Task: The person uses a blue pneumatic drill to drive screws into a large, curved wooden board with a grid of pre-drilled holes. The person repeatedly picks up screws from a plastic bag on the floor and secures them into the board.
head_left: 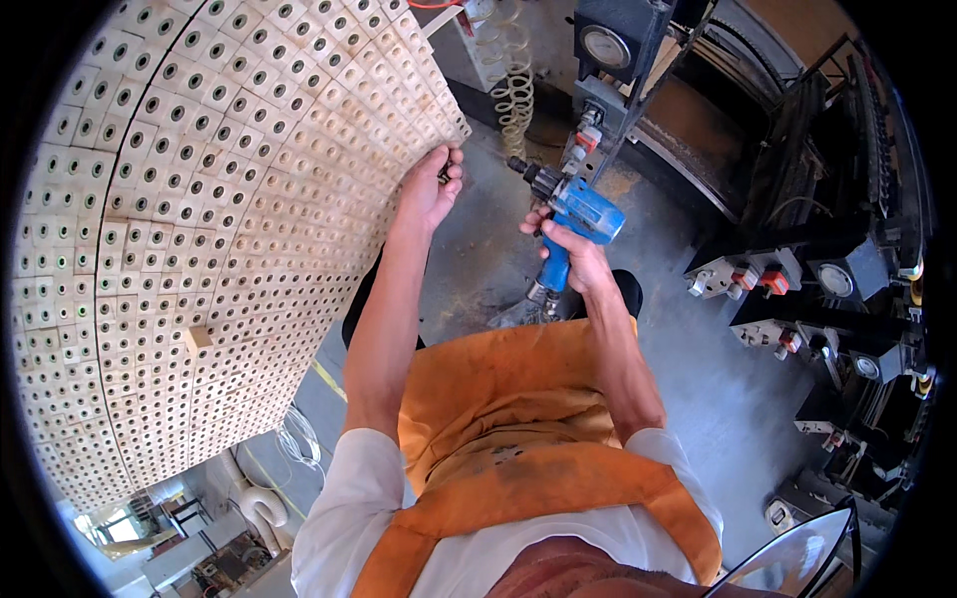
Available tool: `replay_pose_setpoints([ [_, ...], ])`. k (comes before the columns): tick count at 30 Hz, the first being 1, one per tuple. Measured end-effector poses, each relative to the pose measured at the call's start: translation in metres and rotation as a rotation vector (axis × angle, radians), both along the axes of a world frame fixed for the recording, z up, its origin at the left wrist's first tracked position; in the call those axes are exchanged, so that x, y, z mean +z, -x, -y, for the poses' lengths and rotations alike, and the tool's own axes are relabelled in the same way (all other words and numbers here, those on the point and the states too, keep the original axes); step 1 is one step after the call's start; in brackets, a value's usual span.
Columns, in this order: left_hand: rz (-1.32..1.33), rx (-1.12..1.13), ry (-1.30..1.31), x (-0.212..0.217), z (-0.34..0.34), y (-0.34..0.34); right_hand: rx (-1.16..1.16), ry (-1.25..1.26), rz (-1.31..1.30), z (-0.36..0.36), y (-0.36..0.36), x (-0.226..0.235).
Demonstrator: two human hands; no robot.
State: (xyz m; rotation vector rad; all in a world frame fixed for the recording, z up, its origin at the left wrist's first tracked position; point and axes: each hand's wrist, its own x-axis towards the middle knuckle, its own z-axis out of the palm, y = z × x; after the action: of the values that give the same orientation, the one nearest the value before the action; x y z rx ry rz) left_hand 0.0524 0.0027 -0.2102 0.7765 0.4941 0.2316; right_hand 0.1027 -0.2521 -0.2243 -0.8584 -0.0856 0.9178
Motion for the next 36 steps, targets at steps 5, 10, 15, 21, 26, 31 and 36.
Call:
replay_pose_setpoints([
  [5,-0.026,-0.139,-0.066,0.013,0.009,-0.012,0.075,-0.031,0.0,0.022,-0.008,-0.002],
  [10,-0.125,-0.134,-0.132,0.015,0.02,-0.023,0.041,0.059,0.105,0.025,-0.006,-0.002],
  [15,0.007,0.017,0.0,0.009,0.012,-0.041,-0.01,0.051,0.158,-0.012,-0.004,0.003],
  [21,0.016,0.11,0.049,0.003,0.013,-0.047,-0.032,-0.027,0.014,-0.032,-0.012,-0.006],
  [26,0.088,0.128,0.074,-0.005,0.01,-0.05,-0.034,-0.037,0.032,-0.037,-0.016,-0.001],
  [31,-0.092,-0.004,0.021,-0.007,0.012,-0.026,-0.02,0.019,0.085,-0.039,-0.015,0.004],
  [36,-0.165,-0.16,0.001,-0.01,0.029,0.009,-0.033,0.05,0.11,-0.041,-0.014,0.005],
])
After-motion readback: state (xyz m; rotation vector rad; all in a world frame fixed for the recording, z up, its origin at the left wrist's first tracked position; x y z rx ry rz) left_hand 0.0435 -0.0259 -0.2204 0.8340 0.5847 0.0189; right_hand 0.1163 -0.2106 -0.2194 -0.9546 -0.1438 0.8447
